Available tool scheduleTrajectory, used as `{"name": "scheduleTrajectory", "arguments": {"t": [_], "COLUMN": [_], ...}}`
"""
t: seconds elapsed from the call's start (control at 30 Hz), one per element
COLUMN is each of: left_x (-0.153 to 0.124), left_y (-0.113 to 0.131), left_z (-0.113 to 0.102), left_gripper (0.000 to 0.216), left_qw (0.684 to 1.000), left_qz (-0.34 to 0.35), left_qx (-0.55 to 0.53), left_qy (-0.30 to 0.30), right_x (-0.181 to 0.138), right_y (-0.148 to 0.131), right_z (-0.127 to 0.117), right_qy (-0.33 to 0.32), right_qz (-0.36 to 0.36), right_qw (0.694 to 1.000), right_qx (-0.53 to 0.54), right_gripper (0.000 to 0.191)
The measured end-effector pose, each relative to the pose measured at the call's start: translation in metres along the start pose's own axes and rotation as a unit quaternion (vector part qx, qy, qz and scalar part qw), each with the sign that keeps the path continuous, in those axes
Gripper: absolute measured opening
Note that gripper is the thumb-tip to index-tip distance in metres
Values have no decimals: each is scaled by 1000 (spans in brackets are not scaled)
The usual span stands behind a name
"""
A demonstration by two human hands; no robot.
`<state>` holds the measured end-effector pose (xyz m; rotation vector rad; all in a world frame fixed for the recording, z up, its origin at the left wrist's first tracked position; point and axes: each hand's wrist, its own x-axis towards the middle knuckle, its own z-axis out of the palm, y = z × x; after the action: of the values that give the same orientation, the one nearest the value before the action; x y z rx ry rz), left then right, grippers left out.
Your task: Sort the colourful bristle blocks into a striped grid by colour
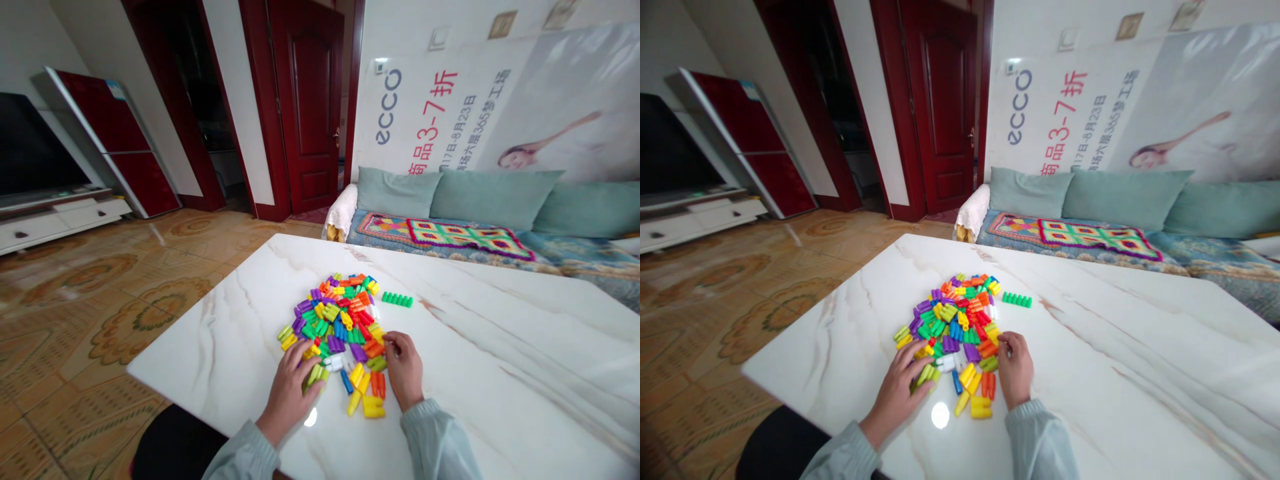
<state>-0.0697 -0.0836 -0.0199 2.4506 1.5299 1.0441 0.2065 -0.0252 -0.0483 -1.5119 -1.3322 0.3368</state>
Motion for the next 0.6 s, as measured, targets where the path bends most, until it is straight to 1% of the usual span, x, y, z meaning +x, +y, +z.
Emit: {"name": "scheduleTrajectory", "arguments": {"t": [0.23, 0.43, 0.6], "left_x": [-1, 0, 2], "left_y": [0, -1, -1], "left_z": [1, 0, 3], "left_gripper": [28, 19, 25], "left_qw": [1000, 1000, 999], "left_qz": [1, 15, 14], "left_qx": [2, 5, 22], "left_qy": [-1, -6, -25], "right_x": [0, 0, 0], "right_y": [1, 4, 2], "right_z": [0, 1, 1], "right_qy": [-1, -3, 1], "right_qz": [-2, -6, -7], "right_qw": [1000, 1000, 1000], "right_qx": [1, 7, 8], "right_gripper": [25, 24, 23]}}
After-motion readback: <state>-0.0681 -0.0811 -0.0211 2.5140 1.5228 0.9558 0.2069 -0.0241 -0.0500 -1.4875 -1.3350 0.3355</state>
